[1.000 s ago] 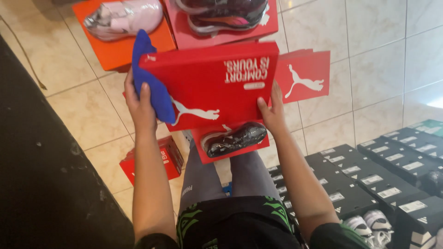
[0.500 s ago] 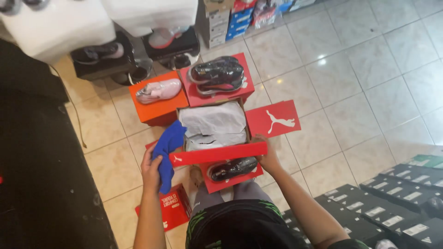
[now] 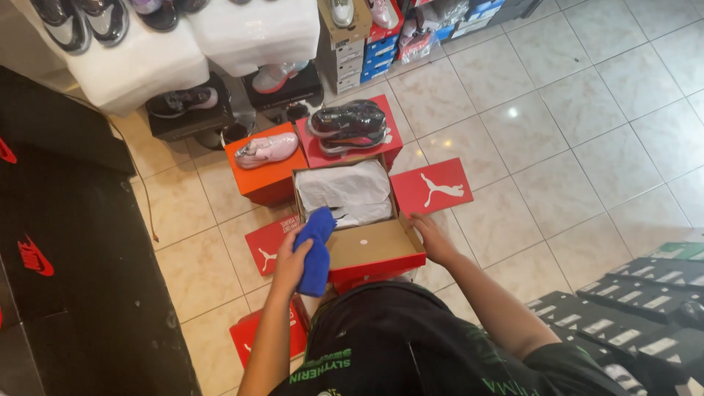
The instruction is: Wiping down the surface and interior of shoe boxes with a cloth in a storage area.
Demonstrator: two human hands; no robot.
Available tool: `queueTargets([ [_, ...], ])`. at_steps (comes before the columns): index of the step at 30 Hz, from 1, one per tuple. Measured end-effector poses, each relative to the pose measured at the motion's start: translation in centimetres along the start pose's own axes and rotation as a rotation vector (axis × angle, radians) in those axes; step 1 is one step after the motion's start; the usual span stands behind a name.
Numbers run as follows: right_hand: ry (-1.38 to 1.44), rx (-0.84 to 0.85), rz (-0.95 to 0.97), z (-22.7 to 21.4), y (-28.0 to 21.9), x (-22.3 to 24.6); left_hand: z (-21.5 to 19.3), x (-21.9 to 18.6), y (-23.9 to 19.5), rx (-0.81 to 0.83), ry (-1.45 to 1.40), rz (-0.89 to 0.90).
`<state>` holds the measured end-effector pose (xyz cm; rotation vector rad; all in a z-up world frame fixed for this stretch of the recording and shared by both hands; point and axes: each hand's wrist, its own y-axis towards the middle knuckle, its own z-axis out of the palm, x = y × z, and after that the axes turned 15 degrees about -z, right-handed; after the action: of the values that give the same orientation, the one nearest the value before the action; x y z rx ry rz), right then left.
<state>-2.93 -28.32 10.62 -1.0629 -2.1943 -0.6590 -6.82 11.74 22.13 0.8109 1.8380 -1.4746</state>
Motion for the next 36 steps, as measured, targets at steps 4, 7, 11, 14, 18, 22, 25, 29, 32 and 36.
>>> queueTargets([
  [4,-0.074,0.122,0.049,-1.3,0.1,1.4,1.7,-1.3,-0.4,0.043,0.087,0.021],
  [7,-0.161,0.279,0.084,-2.1,0.7,1.9,3.1,-2.2,-1.2,0.070,0.045,0.020],
  [11,-0.157,0.355,0.135,-4.4,3.4,5.0,6.2,-5.0,-4.1,0.106,-0.201,-0.065],
  [14,0.318,0.128,0.198,-4.9,6.7,9.6,8.5,-10.0,-8.3,0.164,-0.284,-0.071],
  [18,0.902,0.077,0.148,-3.7,9.9,15.7,11.1,-4.9,-4.4,0.370,-0.183,-0.106],
  [22,0.971,-0.086,0.361,-0.1,10.8,16.2,10.0,-0.6,-1.3,0.410,-0.295,-0.156],
  [25,0.897,-0.075,0.457,-0.2,10.6,15.8,4.7,-0.7,-1.7,0.432,0.055,-0.050],
  [29,0.531,0.000,0.431,0.3,9.2,10.8,-1.2,5.2,-0.6,-0.094,0.400,-0.021],
  [32,0.307,0.278,0.297,0.1,9.0,10.8,-3.0,9.5,0.9,-0.174,0.559,-0.273],
  [36,0.333,0.828,0.192,0.6,8.7,12.9,-0.4,3.4,-4.6,0.116,0.041,-0.660],
])
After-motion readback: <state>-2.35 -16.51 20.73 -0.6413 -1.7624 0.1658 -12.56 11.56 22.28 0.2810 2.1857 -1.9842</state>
